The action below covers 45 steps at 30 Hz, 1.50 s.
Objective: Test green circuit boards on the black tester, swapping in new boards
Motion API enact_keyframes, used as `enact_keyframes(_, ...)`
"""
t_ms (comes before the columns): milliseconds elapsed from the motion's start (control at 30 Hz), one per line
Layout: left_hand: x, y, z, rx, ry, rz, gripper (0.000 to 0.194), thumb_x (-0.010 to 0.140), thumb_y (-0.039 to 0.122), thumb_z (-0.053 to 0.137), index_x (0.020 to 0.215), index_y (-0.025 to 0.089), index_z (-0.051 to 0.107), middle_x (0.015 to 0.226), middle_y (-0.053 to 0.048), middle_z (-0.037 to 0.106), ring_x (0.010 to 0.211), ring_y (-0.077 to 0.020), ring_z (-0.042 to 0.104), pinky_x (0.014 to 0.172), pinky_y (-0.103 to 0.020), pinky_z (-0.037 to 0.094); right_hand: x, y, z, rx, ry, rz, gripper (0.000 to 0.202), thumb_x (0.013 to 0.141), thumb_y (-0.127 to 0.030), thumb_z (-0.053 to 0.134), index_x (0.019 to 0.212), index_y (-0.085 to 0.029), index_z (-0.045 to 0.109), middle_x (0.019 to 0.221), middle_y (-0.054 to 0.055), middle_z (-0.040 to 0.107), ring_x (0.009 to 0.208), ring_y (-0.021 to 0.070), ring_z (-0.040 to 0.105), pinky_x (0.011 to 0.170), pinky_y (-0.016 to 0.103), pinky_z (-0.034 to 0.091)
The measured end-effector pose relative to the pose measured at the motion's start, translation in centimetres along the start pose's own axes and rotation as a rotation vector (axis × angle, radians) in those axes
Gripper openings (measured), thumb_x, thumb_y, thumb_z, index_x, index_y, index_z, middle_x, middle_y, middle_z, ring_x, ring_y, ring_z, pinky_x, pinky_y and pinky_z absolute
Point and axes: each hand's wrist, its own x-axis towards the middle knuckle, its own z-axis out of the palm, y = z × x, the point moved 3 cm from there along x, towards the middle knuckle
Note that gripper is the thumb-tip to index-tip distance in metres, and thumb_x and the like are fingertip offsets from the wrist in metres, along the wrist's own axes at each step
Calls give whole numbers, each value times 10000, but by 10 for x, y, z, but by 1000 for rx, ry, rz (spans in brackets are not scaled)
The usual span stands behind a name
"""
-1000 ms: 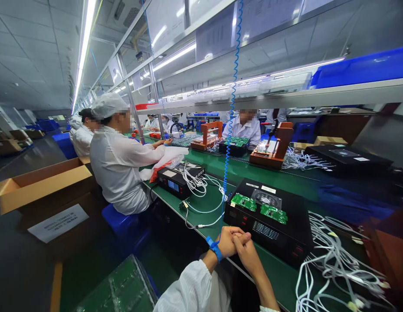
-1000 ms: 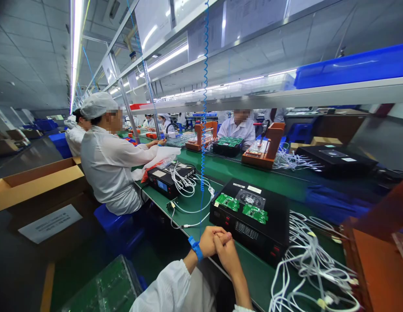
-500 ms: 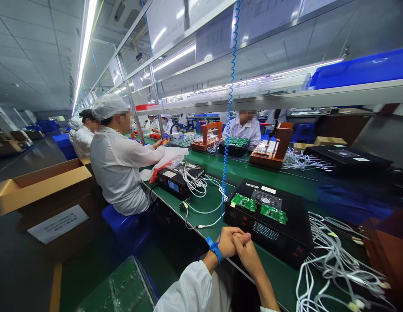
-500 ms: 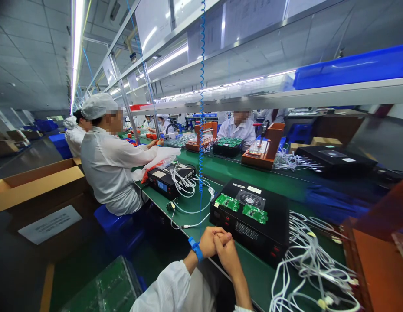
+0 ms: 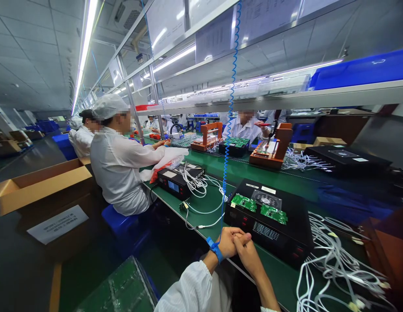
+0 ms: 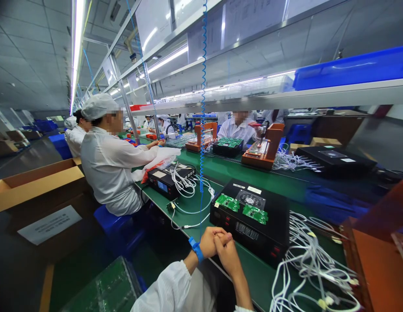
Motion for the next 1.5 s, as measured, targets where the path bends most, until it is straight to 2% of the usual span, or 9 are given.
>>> enact_keyframes(133, 0, -1, 0, 10, -8, -6, 521, 799, 609, 662, 805, 98, 763, 646, -39, 647, 583, -117, 516, 555, -234, 400, 1, 3, 0, 0, -15, -7, 327, 742, -490, 526, 591, -200, 546, 644, 36, 572, 647, 188, 506, 598, 286, 422)
enact_keyframes(300, 2, -10, 1, -17, -2, -25, 520, 790, 614, 674, 808, 101, 758, 651, -38, 648, 582, -116, 517, 542, -229, 392, 1, 4, 0, -3, -6, -24, 316, 748, -477, 514, 585, -206, 516, 638, 22, 539, 645, 182, 490, 587, 285, 415)
enact_keyframes(500, 2, -11, 1, -6, -1, -5, 517, 795, 613, 674, 805, 103, 761, 647, -37, 658, 575, -114, 527, 550, -227, 399, 1, 2, 0, -27, 2, -22, 328, 753, -483, 499, 567, -213, 481, 610, 9, 499, 616, 170, 460, 554, 280, 391)
enact_keyframes(867, 5, -21, 3, 4, 3, -27, 545, 797, 640, 658, 823, 104, 754, 660, -39, 663, 586, -120, 545, 574, -235, 426, 0, 0, 1, 9, -15, -32, 330, 757, -470, 510, 565, -202, 507, 621, 20, 518, 622, 171, 470, 562, 277, 409)
enact_keyframes(1133, 4, -19, 2, 17, 8, -28, 563, 793, 653, 652, 825, 101, 760, 671, -44, 674, 600, -126, 557, 582, -238, 431, 0, 3, 0, 0, 1, -25, 321, 758, -462, 517, 564, -206, 505, 628, 26, 554, 631, 180, 499, 575, 279, 419)
enact_keyframes(1300, 5, -22, 2, 24, 4, -42, 575, 790, 664, 645, 830, 101, 755, 666, -34, 661, 599, -122, 545, 583, -237, 435, 1, 4, 0, 36, -23, -28, 325, 771, -461, 539, 608, -185, 586, 665, 49, 617, 673, 201, 553, 616, 292, 461)
enact_keyframes(1500, 5, -21, 2, -12, -8, -22, 556, 800, 645, 651, 834, 98, 751, 677, -42, 662, 603, -124, 555, 591, -240, 442, 0, 1, -1, 25, 0, -27, 326, 749, -460, 542, 565, -192, 547, 614, 29, 567, 620, 181, 506, 574, 287, 433)
